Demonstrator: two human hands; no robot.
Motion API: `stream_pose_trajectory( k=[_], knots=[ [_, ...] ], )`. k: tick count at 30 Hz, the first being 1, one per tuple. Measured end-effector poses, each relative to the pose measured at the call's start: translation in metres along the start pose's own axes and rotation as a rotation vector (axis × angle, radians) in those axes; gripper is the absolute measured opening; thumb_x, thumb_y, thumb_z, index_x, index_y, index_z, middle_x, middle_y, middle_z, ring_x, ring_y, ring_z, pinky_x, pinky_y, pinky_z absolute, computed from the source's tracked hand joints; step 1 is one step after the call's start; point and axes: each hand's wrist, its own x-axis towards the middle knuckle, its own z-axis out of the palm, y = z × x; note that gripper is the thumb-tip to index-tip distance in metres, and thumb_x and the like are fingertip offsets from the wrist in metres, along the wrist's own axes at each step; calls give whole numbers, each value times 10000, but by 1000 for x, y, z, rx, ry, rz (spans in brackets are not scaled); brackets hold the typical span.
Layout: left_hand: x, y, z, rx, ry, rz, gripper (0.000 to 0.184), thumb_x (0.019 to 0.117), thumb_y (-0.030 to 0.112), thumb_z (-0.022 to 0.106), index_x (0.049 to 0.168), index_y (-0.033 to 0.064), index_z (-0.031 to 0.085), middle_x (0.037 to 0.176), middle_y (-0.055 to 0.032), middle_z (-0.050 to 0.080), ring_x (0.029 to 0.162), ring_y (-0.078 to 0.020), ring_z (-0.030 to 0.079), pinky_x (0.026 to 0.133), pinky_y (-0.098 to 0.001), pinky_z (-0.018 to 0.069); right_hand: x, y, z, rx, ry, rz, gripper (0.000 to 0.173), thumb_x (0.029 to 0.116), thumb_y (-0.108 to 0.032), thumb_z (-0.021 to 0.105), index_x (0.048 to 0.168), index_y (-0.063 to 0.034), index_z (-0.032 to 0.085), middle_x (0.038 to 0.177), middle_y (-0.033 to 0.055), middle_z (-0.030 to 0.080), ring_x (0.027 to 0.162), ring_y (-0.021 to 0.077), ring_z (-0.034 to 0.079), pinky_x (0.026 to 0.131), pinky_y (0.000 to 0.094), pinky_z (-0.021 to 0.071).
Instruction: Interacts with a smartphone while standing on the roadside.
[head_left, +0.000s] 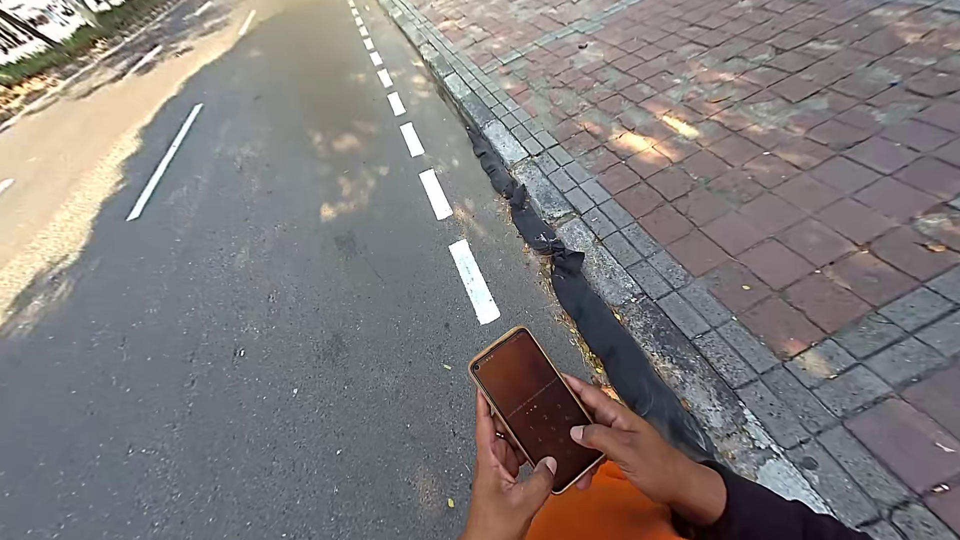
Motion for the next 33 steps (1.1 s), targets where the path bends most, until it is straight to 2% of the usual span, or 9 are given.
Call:
stream_pose_trajectory(
  k=[4,6,10,13,17,21,25,29,33],
  knots=[
    [68,3,7,-21,90,-52,1159,718,-234,572,1539,4,-211,1433,-133,500,1186,-181,668,973,-383,596,53,-36,-31,-37,-6,14,643,989,-35,420,1605,-98,248,1342,49,639,963,152,745,631,310,650],
    [95,3,1,-65,51,-24,1152,725,-192,598,1521,-19,-218,1443,-109,490,1191,-161,664,985,-380,589,76,-49,-43,-17,-30,8,636,995,-75,426,1606,-99,250,1357,47,631,969,151,743,635,311,648],
    [147,1,-24,-115,-38,20,1049,888,100,659,1520,-26,-168,1420,-8,520,1213,-99,625,1028,-361,549,124,-60,-62,70,-67,-46,620,1030,-234,424,1609,-97,248,1393,34,611,1020,147,729,661,317,650],
    [194,3,-44,-159,50,-30,901,926,274,635,1513,13,4,1254,48,638,1059,-98,693,897,-349,604,166,-74,-65,71,-2,-33,596,1035,-295,396,1585,-92,293,1338,17,645,984,127,731,672,305,643],
    [265,13,-78,-195,111,-71,498,980,204,426,1415,68,224,1131,19,701,925,-141,738,774,-347,635,235,-90,-63,51,69,-51,555,1041,-295,395,1553,-87,345,1321,30,658,1025,160,734,706,347,657],
    [340,24,-122,-178,117,-80,427,972,91,258,1397,48,270,1089,3,712,872,-139,744,726,-338,642,314,-110,-53,24,164,-62,541,1025,-252,387,1534,-74,358,1283,35,672,994,160,738,684,346,651],
    [406,41,-170,-139,99,-83,430,966,78,234,1392,49,285,1052,7,714,855,-134,745,725,-335,643,385,-133,-37,-12,217,-86,533,1017,-245,396,1522,-77,378,1280,41,669,982,166,735,676,349,646],
    [463,62,-211,-38,160,-42,361,946,79,300,1250,44,490,994,22,726,863,-106,726,756,-312,621,442,-150,-27,-8,240,-95,503,1015,-238,399,1492,-78,409,1253,36,675,950,161,737,671,345,644],
    [520,87,-248,24,144,-44,415,960,87,310,1338,6,460,1023,-35,748,861,-154,750,712,-337,638,502,-166,-25,-12,241,-95,472,1019,-218,372,1468,-81,426,1215,41,696,924,164,746,658,337,645]
  ],
)
